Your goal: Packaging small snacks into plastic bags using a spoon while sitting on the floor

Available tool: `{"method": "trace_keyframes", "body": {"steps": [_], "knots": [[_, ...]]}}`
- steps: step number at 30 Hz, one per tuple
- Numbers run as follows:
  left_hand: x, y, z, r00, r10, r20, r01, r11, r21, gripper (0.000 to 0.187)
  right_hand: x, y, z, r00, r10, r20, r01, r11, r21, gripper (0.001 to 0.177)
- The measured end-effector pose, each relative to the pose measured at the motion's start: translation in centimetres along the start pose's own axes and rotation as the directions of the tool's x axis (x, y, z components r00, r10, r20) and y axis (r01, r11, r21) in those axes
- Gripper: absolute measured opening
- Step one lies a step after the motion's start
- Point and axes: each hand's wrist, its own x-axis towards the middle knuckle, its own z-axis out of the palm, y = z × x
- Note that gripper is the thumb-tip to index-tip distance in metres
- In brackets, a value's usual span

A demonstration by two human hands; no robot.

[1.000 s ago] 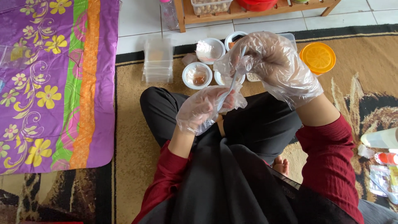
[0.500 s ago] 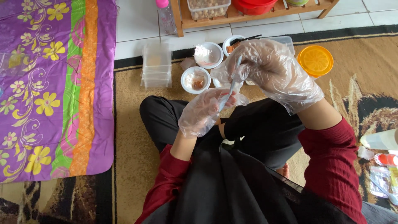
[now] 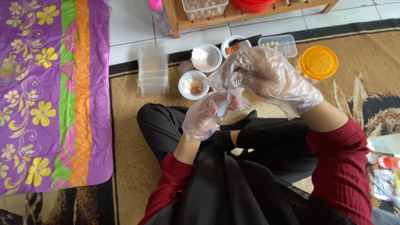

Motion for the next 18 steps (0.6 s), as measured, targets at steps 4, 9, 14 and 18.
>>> {"method": "trace_keyframes", "body": {"steps": [4, 9, 14, 18], "knots": [[1.5, 0.5, -0.2, 0.999, -0.045, -0.005, 0.045, 0.997, -0.065, 0.073, 0.2, 1.7, -0.6, 0.995, -0.036, -0.09, 0.044, 0.995, 0.085, 0.023], [2.6, -0.6, -2.3, 0.994, -0.098, -0.043, 0.09, 0.983, -0.162, 0.078, 0.7, 4.6, -1.3, 0.978, -0.093, -0.185, 0.126, 0.977, 0.174, 0.028], [4.1, 0.3, -2.2, 0.989, -0.107, -0.103, 0.087, 0.98, -0.178, 0.077, 0.7, 8.3, -0.7, 0.92, -0.092, -0.38, 0.204, 0.942, 0.266, 0.034], [5.9, -0.5, -3.5, 0.992, -0.096, -0.088, 0.078, 0.979, -0.186, 0.074, 0.8, 10.0, -1.2, 0.91, -0.028, -0.413, 0.129, 0.967, 0.218, 0.034]]}}
